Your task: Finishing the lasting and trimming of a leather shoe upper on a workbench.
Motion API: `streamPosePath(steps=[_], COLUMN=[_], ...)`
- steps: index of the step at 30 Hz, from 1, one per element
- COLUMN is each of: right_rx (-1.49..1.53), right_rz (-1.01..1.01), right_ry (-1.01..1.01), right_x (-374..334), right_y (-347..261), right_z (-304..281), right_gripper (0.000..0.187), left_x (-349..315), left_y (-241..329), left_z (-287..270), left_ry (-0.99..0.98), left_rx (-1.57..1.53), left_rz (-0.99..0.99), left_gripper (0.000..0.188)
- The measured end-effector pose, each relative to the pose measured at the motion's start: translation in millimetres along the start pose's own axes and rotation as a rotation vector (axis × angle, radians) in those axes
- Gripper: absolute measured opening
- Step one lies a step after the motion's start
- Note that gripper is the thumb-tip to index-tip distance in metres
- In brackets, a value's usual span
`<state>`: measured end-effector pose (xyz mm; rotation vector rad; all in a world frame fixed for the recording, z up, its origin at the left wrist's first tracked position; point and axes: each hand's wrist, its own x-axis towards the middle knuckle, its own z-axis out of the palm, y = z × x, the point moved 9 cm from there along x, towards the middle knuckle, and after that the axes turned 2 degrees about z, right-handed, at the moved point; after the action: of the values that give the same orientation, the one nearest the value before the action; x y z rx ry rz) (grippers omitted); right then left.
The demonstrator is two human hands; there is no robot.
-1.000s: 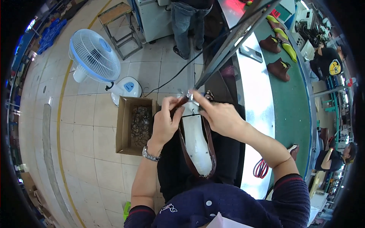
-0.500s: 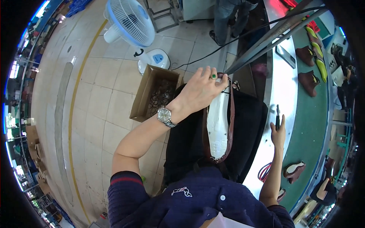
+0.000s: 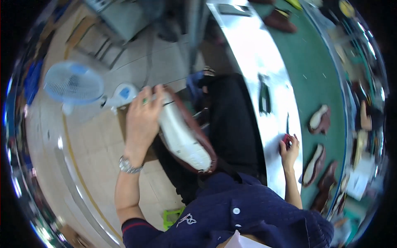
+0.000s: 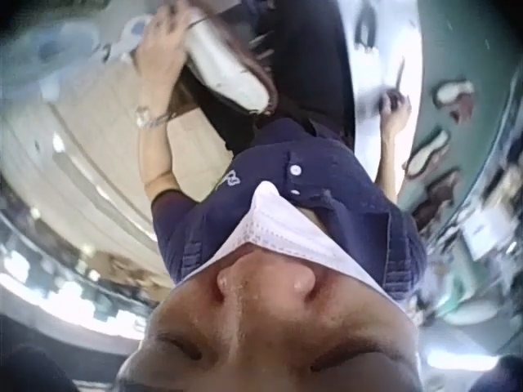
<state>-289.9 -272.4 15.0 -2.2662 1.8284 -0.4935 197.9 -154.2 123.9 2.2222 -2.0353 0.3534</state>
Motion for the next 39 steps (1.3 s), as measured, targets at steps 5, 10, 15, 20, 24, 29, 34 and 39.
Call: streamPosePath(steps=[5, 10, 15, 20, 24, 29, 34, 39], right_rx=[-0.052, -0.031, 1.07, 1.182, 1.155, 1.091, 0.857, 0.82], right_rz=[0.153, 0.406, 0.701, 0.372, 0.208, 0.365, 0.189, -0.074], right_ry=[0.025, -0.295, -0.483, -1.314, -1.663, -1.616, -1.501, -1.138], right_x=[-10.8, -20.7, -20.2, -32.8, -54.9, -46.7, -43.4, -29.8], right_y=[24.5, 53.2, -34.8, -224.8, -302.1, -330.1, -329.1, -314.0], right_z=[-14.6, -17.0, 9.3, 12.9, 17.1, 38.7, 53.4, 25.3], right_gripper=[0.045, 0.035, 0.039, 0.098, 0.08, 0.063, 0.062, 0.029], left_x=[-9.2, -16.1, -27.6, -41.5, -40.3, -36.9, -38.8, -40.3], left_y=[-12.5, -7.1, -5.2, -4.2, -3.3, -1.5, -2.5, -1.4], left_z=[-8.4, -16.1, -11.0, -9.5, -8.6, -9.5, -11.6, -16.2], left_ry=[0.13, 0.316, 0.489, 0.627, 0.661, 0.667, 0.686, 0.766], left_rx=[-0.236, -0.584, -0.603, -0.528, -0.557, -0.584, -0.558, -0.535], left_rz=[-0.152, -0.283, -0.526, -0.553, -0.535, -0.524, -0.491, -0.461], left_gripper=[0.04, 0.024, 0.01, 0.009, 0.01, 0.011, 0.01, 0.012])
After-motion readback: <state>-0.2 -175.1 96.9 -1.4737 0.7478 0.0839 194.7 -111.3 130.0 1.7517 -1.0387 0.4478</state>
